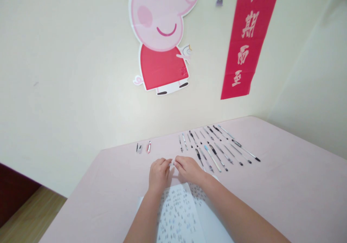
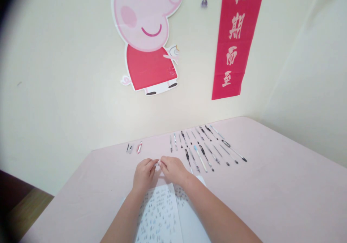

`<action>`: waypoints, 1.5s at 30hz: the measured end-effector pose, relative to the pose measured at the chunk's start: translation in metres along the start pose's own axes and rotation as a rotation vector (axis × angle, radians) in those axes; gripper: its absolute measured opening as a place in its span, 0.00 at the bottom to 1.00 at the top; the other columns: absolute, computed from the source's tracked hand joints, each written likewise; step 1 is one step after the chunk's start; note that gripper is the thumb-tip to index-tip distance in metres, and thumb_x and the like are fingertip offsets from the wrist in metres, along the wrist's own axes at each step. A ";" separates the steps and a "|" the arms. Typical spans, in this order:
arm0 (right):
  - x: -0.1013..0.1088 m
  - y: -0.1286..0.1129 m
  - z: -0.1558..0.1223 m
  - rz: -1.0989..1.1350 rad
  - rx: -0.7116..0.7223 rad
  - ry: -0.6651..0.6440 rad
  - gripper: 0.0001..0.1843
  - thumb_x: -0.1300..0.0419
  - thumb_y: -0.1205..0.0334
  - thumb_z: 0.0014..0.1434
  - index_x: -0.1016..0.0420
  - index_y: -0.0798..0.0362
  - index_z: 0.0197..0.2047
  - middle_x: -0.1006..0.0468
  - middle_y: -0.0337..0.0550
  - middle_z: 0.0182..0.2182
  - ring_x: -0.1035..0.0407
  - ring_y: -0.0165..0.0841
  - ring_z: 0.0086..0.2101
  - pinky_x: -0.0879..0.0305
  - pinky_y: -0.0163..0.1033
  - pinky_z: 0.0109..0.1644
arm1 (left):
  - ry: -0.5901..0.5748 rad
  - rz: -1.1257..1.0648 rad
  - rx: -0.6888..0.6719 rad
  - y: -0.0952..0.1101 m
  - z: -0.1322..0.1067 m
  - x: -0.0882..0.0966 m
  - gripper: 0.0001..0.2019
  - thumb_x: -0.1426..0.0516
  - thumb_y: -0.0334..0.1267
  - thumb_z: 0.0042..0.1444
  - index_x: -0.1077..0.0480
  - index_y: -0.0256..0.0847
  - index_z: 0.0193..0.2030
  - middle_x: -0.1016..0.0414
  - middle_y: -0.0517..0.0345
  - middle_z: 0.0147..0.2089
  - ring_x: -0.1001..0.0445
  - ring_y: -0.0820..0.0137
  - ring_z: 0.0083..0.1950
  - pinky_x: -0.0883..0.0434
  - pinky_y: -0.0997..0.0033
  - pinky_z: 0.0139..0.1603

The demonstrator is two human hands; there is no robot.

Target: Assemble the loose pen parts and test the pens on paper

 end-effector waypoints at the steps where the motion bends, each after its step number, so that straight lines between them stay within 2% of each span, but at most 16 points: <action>1: -0.001 0.001 0.000 -0.016 0.002 -0.005 0.15 0.55 0.61 0.63 0.35 0.53 0.28 0.30 0.39 0.24 0.39 0.29 0.26 0.51 0.33 0.30 | -0.003 0.002 -0.003 0.000 0.000 0.000 0.14 0.50 0.27 0.53 0.29 0.40 0.43 0.28 0.54 0.32 0.32 0.65 0.36 0.36 0.66 0.37; 4: -0.002 0.003 0.000 -0.037 -0.022 -0.013 0.19 0.58 0.58 0.65 0.35 0.53 0.26 0.31 0.38 0.22 0.40 0.29 0.25 0.53 0.34 0.29 | -0.007 0.004 -0.006 0.000 0.000 0.000 0.14 0.50 0.27 0.52 0.28 0.39 0.43 0.29 0.53 0.32 0.32 0.65 0.36 0.36 0.66 0.36; 6: 0.001 0.003 0.000 -0.015 -0.040 -0.004 0.19 0.58 0.57 0.65 0.35 0.53 0.27 0.31 0.38 0.22 0.40 0.29 0.25 0.53 0.34 0.29 | -0.004 0.002 -0.002 0.000 -0.001 0.000 0.14 0.50 0.28 0.53 0.28 0.39 0.43 0.29 0.53 0.32 0.32 0.65 0.36 0.36 0.65 0.37; 11: 0.005 -0.001 -0.001 0.054 -0.014 -0.011 0.07 0.50 0.62 0.60 0.35 0.53 0.32 0.30 0.36 0.25 0.39 0.28 0.26 0.51 0.32 0.30 | -0.015 -0.014 -0.001 0.000 0.000 -0.001 0.14 0.50 0.29 0.54 0.29 0.39 0.44 0.29 0.53 0.33 0.32 0.65 0.37 0.36 0.65 0.38; 19: 0.000 0.002 -0.001 -0.038 -0.023 -0.021 0.18 0.55 0.58 0.64 0.35 0.54 0.25 0.32 0.37 0.21 0.42 0.27 0.24 0.55 0.33 0.28 | 0.002 -0.030 -0.017 -0.001 0.000 -0.001 0.14 0.51 0.29 0.53 0.29 0.39 0.44 0.29 0.53 0.32 0.32 0.66 0.36 0.36 0.66 0.37; 22: 0.001 0.003 -0.001 -0.009 -0.047 -0.009 0.15 0.54 0.57 0.63 0.34 0.53 0.28 0.32 0.37 0.22 0.41 0.27 0.24 0.54 0.33 0.28 | 0.000 -0.026 -0.011 -0.001 -0.001 -0.001 0.14 0.51 0.29 0.53 0.28 0.40 0.43 0.29 0.53 0.32 0.32 0.66 0.36 0.36 0.65 0.36; 25: 0.001 0.002 -0.001 0.013 -0.030 -0.002 0.12 0.53 0.60 0.63 0.34 0.53 0.30 0.31 0.37 0.24 0.40 0.28 0.26 0.52 0.33 0.30 | -0.014 -0.018 -0.010 -0.001 -0.001 -0.001 0.14 0.50 0.29 0.53 0.28 0.40 0.44 0.29 0.53 0.32 0.32 0.65 0.36 0.36 0.65 0.36; 29: -0.001 0.002 0.000 -0.004 -0.022 0.011 0.13 0.55 0.63 0.63 0.35 0.53 0.29 0.32 0.38 0.24 0.41 0.28 0.26 0.52 0.34 0.31 | -0.015 -0.009 -0.017 0.001 0.000 0.000 0.15 0.50 0.28 0.52 0.28 0.40 0.44 0.28 0.53 0.32 0.32 0.65 0.36 0.36 0.65 0.37; 34: -0.001 0.000 -0.001 0.021 -0.012 0.013 0.14 0.55 0.59 0.64 0.35 0.53 0.29 0.32 0.37 0.23 0.40 0.28 0.26 0.51 0.33 0.30 | -0.021 -0.034 0.015 -0.001 0.001 0.001 0.15 0.50 0.27 0.52 0.28 0.39 0.44 0.28 0.54 0.32 0.32 0.65 0.36 0.35 0.66 0.37; 41: -0.001 0.004 -0.001 0.010 -0.036 0.058 0.11 0.56 0.63 0.63 0.36 0.53 0.32 0.31 0.39 0.26 0.38 0.30 0.28 0.50 0.33 0.32 | 0.018 -0.104 -0.033 0.004 0.001 0.001 0.14 0.51 0.37 0.58 0.32 0.38 0.49 0.29 0.50 0.38 0.31 0.64 0.41 0.34 0.62 0.42; 45: -0.001 0.009 -0.001 0.013 -0.070 0.078 0.12 0.56 0.62 0.64 0.36 0.53 0.31 0.31 0.39 0.25 0.39 0.30 0.27 0.50 0.33 0.32 | 0.001 -0.156 -0.049 0.007 0.001 -0.001 0.16 0.52 0.40 0.59 0.34 0.38 0.51 0.30 0.48 0.41 0.32 0.64 0.44 0.35 0.59 0.46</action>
Point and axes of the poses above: each hand's wrist, its own z-axis towards the middle knuckle, its own x-axis out of the back of the hand, y = z × x, the point moved 4 cm from there along z, towards the middle knuckle
